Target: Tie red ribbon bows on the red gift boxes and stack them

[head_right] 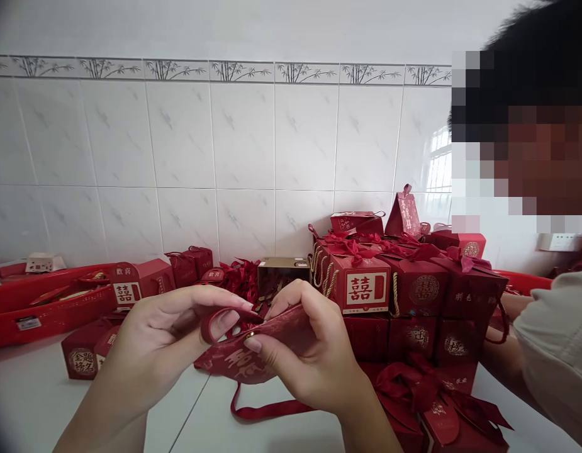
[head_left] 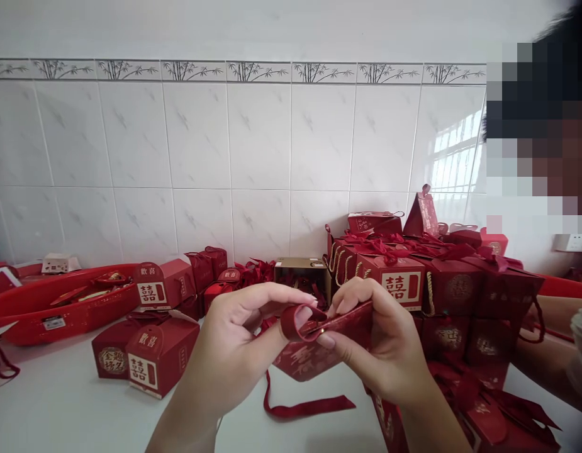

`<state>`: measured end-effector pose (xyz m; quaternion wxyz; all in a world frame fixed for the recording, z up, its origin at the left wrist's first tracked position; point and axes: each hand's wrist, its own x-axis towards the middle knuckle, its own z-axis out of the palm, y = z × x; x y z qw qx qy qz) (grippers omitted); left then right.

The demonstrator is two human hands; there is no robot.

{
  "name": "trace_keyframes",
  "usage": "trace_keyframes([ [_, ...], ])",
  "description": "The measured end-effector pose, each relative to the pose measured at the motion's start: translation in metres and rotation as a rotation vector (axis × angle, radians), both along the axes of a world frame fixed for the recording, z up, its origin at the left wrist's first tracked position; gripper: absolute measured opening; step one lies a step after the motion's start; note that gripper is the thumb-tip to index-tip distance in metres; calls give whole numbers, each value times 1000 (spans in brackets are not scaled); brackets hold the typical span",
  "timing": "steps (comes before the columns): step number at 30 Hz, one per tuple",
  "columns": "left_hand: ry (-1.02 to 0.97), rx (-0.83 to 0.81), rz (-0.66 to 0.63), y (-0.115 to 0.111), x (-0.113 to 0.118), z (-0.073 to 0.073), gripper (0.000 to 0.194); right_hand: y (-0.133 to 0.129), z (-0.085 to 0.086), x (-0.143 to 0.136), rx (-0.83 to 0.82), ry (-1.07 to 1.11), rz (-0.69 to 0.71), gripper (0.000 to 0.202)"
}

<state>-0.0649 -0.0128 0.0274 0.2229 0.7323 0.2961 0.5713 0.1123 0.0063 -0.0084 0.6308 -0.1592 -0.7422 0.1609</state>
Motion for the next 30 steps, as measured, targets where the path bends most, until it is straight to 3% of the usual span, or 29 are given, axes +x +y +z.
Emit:
trace_keyframes([
  [30, -60, -4, -5, -1, 1, -3, 12, 0, 0, 1, 40, -23, -27, 23],
])
